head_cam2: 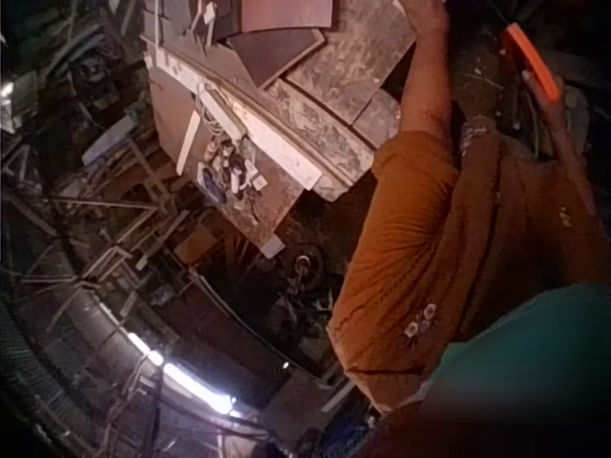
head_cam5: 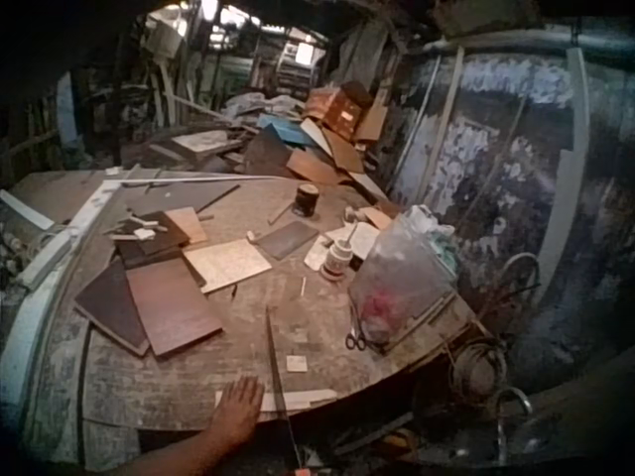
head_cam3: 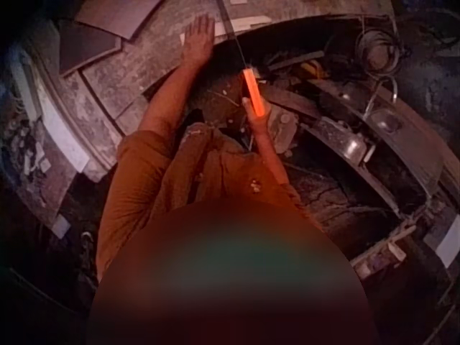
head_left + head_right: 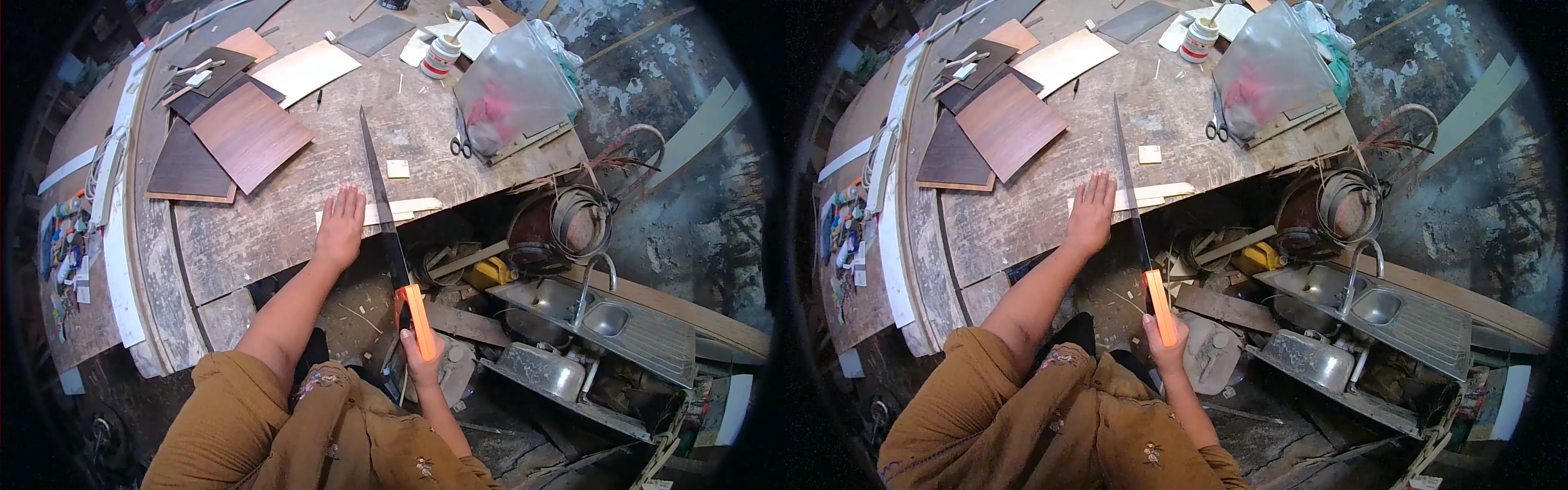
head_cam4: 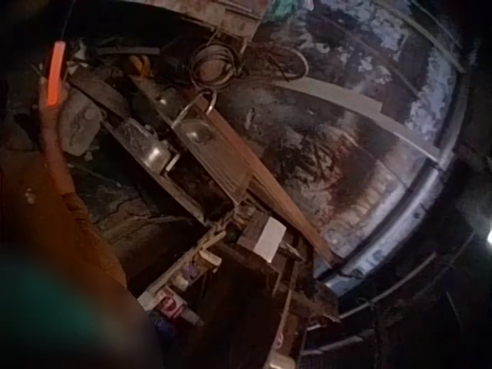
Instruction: The person marks a line on a small piece of wood with a pencil and then uses a hand saw to cut along the mark on a workbench.
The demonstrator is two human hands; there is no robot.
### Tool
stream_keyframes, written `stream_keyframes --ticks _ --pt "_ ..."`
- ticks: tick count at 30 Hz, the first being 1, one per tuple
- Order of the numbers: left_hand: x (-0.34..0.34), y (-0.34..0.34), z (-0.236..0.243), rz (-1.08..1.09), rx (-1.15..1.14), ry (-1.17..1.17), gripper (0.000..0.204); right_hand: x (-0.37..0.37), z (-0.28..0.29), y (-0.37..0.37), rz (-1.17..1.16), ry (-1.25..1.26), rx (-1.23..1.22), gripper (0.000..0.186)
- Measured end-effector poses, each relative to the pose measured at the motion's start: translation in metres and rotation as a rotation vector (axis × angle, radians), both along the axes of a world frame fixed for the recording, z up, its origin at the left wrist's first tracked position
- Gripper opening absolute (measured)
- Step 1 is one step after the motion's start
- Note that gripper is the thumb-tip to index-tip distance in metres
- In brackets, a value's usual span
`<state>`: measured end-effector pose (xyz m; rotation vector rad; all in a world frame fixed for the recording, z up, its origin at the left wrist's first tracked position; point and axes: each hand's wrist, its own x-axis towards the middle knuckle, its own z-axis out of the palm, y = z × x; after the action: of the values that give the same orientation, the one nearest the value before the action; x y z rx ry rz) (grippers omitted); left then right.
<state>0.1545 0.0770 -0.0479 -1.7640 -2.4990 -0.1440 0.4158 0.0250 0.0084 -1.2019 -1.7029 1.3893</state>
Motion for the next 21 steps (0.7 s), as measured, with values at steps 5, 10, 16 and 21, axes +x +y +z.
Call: stream_keyframes --ticks 5,10,16,21 --pt "0.0 0.0 -0.001 0.001 -0.021 0.004 0.061 0.0 -0.002 0.001 -0.002 -0.039 0.053 0.022" --pt "-0.001 0.0 -0.001 0.004 -0.007 0.031 0.062 -0.006 -0.002 0.004 -0.016 -0.045 0.036 0.023" --pt "0.001 0.001 0.0 0.014 0.005 0.013 0.062 -0.005 -0.006 -0.002 0.012 -0.054 0.077 0.025" --pt "0.003 0.002 0.0 0.006 -0.054 0.025 0.063 0.0 0.0 -0.007 -0.009 -0.063 0.072 0.022"
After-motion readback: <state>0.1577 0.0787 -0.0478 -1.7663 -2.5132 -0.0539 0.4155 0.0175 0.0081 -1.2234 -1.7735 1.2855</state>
